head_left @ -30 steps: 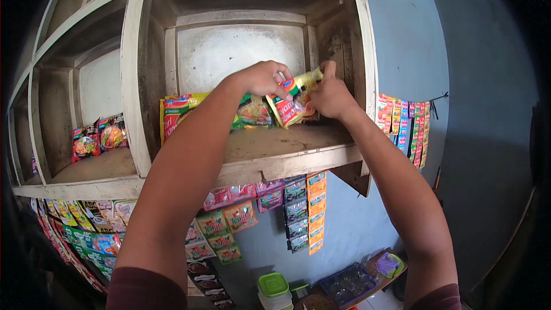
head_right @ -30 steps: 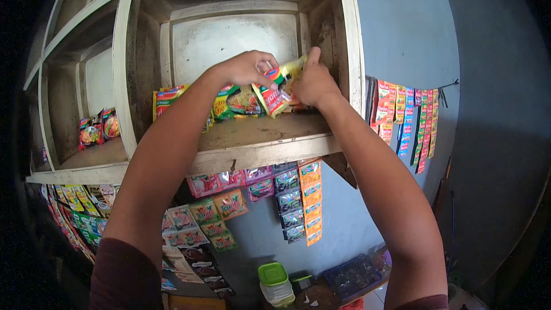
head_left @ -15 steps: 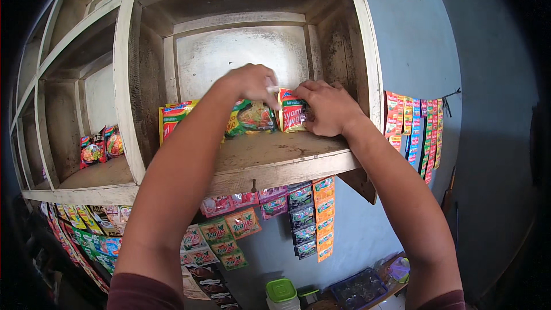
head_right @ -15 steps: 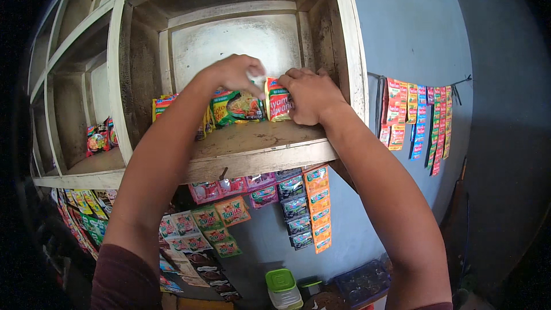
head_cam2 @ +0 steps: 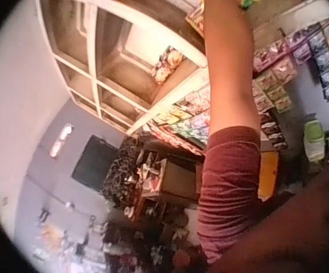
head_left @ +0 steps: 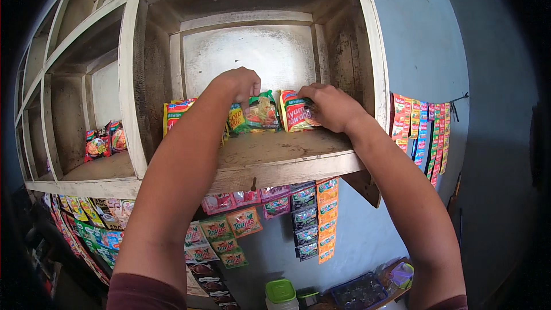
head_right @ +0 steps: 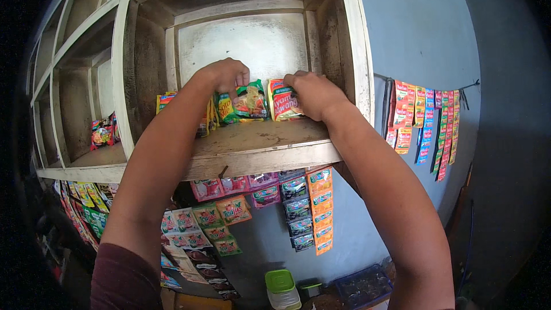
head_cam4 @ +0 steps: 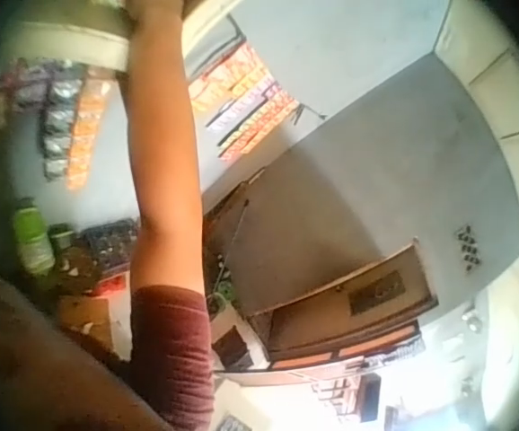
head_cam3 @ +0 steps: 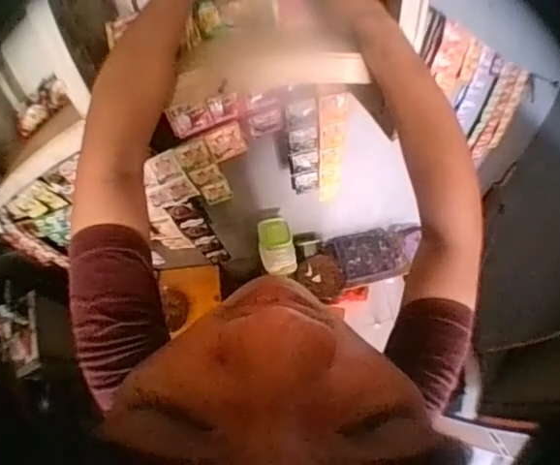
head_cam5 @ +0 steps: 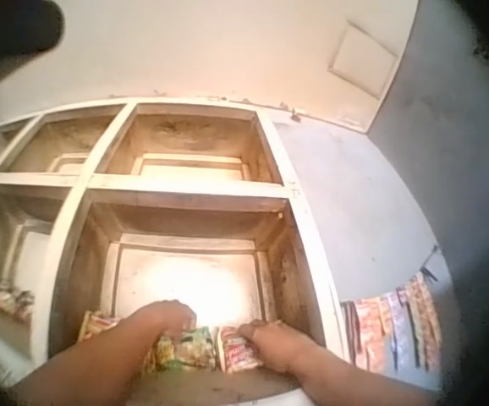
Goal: Taking instant noodle packets from a refrigerator and placing them onto a display shelf.
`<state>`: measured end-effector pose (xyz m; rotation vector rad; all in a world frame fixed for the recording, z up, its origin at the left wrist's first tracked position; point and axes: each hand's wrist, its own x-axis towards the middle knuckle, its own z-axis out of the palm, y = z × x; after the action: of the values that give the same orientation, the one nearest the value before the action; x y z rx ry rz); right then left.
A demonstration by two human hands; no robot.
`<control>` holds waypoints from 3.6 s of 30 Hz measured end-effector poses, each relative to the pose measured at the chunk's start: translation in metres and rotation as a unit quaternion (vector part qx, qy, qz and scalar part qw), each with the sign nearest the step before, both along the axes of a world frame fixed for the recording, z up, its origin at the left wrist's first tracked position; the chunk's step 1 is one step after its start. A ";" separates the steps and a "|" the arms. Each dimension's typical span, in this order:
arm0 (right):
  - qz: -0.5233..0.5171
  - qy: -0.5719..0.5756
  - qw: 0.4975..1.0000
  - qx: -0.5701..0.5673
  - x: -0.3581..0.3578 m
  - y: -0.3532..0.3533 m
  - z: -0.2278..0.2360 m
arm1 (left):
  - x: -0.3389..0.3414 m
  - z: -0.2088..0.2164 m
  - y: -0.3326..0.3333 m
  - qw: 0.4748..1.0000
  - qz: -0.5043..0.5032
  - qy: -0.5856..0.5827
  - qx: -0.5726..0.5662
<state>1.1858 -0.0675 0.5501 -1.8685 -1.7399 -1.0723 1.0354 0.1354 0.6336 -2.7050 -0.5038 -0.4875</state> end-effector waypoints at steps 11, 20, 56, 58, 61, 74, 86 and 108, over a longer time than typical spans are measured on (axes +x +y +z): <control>0.032 0.008 0.999 -0.010 0.004 0.003 0.001 | 0.003 0.004 0.000 0.999 0.000 0.005 -0.039; 0.157 0.045 0.979 0.120 -0.018 -0.006 -0.004 | -0.063 -0.021 -0.099 0.973 -0.030 -0.183 0.134; 0.336 0.635 0.618 -0.319 -0.515 -0.004 -0.520 | -0.645 -0.635 -0.185 0.599 0.137 -0.452 -0.647; 0.354 0.605 0.609 -0.372 -0.569 0.012 -0.525 | -0.689 -0.661 -0.197 0.544 0.166 -0.510 -0.645; 0.382 0.573 0.562 -0.458 -0.640 0.032 -0.538 | -0.748 -0.679 -0.220 0.458 0.214 -0.582 -0.637; 0.487 0.401 0.451 -0.632 -0.814 0.105 -0.577 | -0.865 -0.699 -0.265 0.216 0.364 -0.731 -0.535; 0.568 0.339 0.418 -0.623 -0.899 0.236 -0.608 | -0.921 -0.683 -0.168 0.153 0.372 -0.806 -0.434; 0.608 0.330 0.326 -0.644 -1.330 0.206 -0.545 | -1.263 -0.646 -0.241 0.151 0.417 -0.861 -0.251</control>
<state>-0.1444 0.1380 0.0051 -0.2584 -2.3759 1.8214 -0.2275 -0.1055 -0.0123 0.1359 -2.4104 -2.8561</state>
